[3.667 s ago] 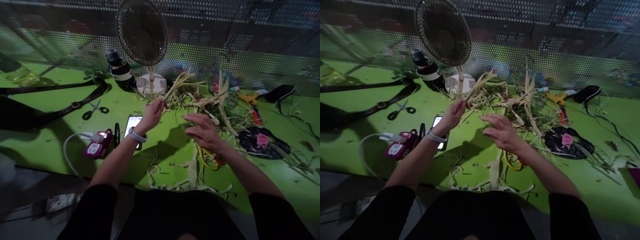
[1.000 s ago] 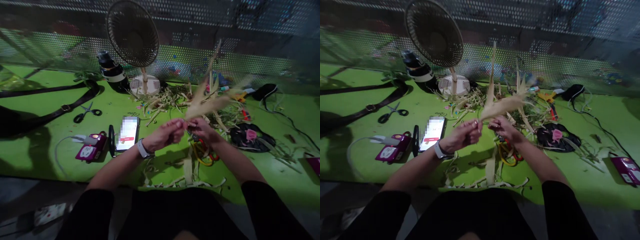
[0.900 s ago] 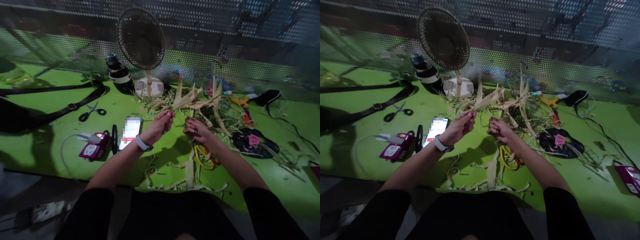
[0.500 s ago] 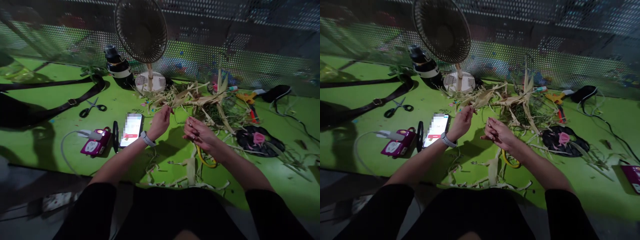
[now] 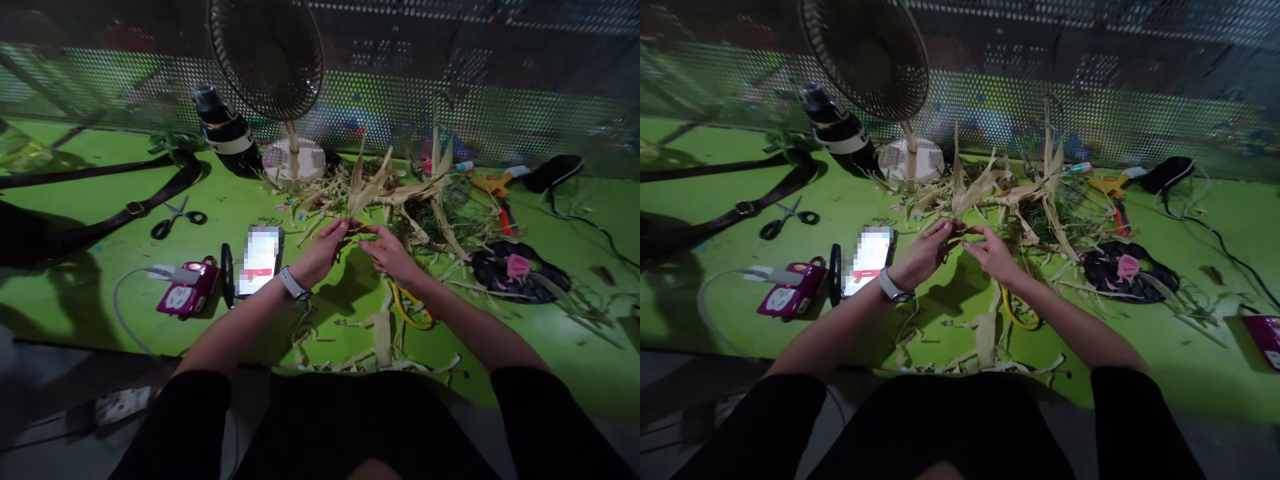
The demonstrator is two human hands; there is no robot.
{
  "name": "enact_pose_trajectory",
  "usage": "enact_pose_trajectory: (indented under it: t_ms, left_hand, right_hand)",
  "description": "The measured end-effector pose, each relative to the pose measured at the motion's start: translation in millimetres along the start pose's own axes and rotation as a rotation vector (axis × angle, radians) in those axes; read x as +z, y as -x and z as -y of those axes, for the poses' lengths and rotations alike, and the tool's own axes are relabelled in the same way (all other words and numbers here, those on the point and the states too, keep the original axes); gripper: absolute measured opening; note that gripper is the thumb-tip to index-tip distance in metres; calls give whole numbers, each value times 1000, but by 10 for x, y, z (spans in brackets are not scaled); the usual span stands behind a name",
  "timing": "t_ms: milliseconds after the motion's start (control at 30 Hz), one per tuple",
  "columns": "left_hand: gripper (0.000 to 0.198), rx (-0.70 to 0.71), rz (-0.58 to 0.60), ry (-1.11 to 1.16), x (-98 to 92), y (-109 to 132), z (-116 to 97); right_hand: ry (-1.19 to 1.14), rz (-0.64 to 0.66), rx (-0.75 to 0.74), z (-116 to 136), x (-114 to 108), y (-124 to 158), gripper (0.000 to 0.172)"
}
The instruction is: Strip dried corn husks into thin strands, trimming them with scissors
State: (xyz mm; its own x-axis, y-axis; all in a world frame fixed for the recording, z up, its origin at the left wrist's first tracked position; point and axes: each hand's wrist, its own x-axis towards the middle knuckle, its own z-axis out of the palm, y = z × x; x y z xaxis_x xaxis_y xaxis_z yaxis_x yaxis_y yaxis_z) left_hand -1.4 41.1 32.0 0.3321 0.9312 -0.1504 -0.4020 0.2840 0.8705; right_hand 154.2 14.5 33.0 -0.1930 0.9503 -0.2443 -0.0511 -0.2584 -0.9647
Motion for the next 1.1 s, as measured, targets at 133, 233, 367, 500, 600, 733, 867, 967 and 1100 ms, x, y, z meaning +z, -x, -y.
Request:
enact_pose_trajectory:
  t_ms: [133,233,367,500,600,733,867,967,1100]
  left_hand:
    - [11,-81,-83,146,113,65,48]
    - [16,-132,-66,207,156,80,96]
    - [18,-159,-42,216,163,76,145]
    - [19,-135,-35,220,143,72,136]
    - [19,-129,-53,274,140,75,111]
    - [21,-148,-87,311,180,88,116]
    - [18,-153,-115,316,225,101,146]
    - [17,-118,-105,297,199,84,157]
    - [18,-72,-163,199,104,26,190]
  right_hand:
    - [87,39,-54,-10,27,25,33]
    - [60,75,-74,-7,64,38,33]
    - [75,78,-82,-22,79,30,34]
    - [169,-42,-192,-71,76,63,31]
    - [277,-175,-361,-102,82,118,26]
    - [519,-124,-376,-126,87,132,18]
    - [518,-36,-328,-169,71,71,20]
    - [504,-57,-369,-174,45,51,18]
    - [523,-91,-419,-74,5,73,17]
